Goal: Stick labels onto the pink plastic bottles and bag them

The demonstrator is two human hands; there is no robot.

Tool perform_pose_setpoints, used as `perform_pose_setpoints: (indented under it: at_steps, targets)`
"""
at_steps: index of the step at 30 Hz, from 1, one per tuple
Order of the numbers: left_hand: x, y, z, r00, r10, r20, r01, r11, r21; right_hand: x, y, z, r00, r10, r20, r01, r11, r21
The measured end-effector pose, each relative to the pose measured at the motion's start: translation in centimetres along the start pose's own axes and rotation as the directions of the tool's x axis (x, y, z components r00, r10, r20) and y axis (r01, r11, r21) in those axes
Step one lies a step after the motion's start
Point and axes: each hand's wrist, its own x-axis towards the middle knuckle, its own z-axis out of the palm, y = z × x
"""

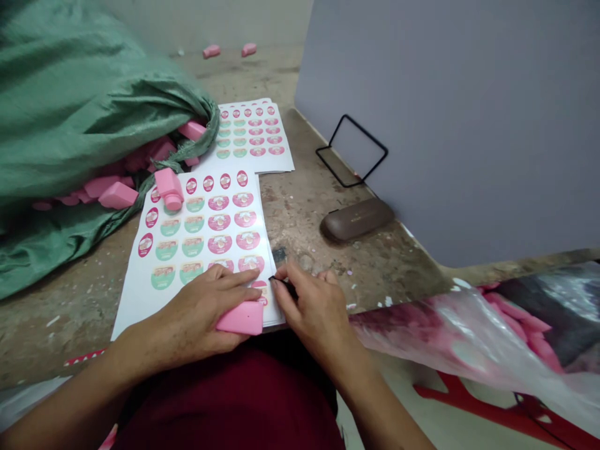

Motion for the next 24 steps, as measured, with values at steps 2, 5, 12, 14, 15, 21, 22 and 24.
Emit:
perform_pose_setpoints:
  at_steps: [2, 5, 12, 14, 15, 21, 22, 24]
  targets:
    - [-0.1, -0.1, 0.2, 1.0, 0.005, -0.013, -0.005, 1.0, -0.005, 0.0, -0.1, 0.1, 0.998, -0.06, -0.035, 0.057, 0.996, -0.073]
    - [-0.1, -0.3, 0.2, 1.0, 0.013, -0.018, -0.013, 1.0, -0.012, 0.2, -0.2, 0.3, 0.993, -0.111, -0.041, 0.107, 0.99, -0.097]
    - [-0.1, -0.2, 0.3, 1.0, 0.008, -0.02, -0.008, 1.0, -0.024, 0.2, 0.0, 0.0, 0.992, -0.122, 0.044, 0.121, 0.992, 0.029]
    - [-0.1, -0.4, 0.2, 1.0, 0.005, -0.008, -0.006, 0.999, -0.051, -0.1, 0.2, -0.1, 0.998, -0.066, 0.023, 0.065, 0.996, 0.065]
    - [-0.2, -0.5, 0.1, 1.0, 0.002, 0.001, -0.002, 0.997, -0.083, -0.3, 0.2, -0.1, 1.0, -0.022, 0.015, 0.021, 0.996, 0.085]
    - [-0.7, -1.6, -1.1, 0.957, -0.284, -0.051, 0.216, 0.824, -0.524, -1.2, -0.3, -0.3, 0.977, 0.088, 0.192, -0.114, 0.985, 0.13]
    - [-0.8, -1.7, -1.2, 0.947, -0.319, -0.047, 0.24, 0.796, -0.556, -1.4, -0.5, -0.5, 0.968, 0.095, 0.233, -0.128, 0.983, 0.133]
    - [-0.8, -1.5, -1.4, 0.935, -0.352, -0.045, 0.266, 0.779, -0.567, -1.7, -0.7, -1.0, 0.94, 0.106, 0.325, -0.187, 0.956, 0.228]
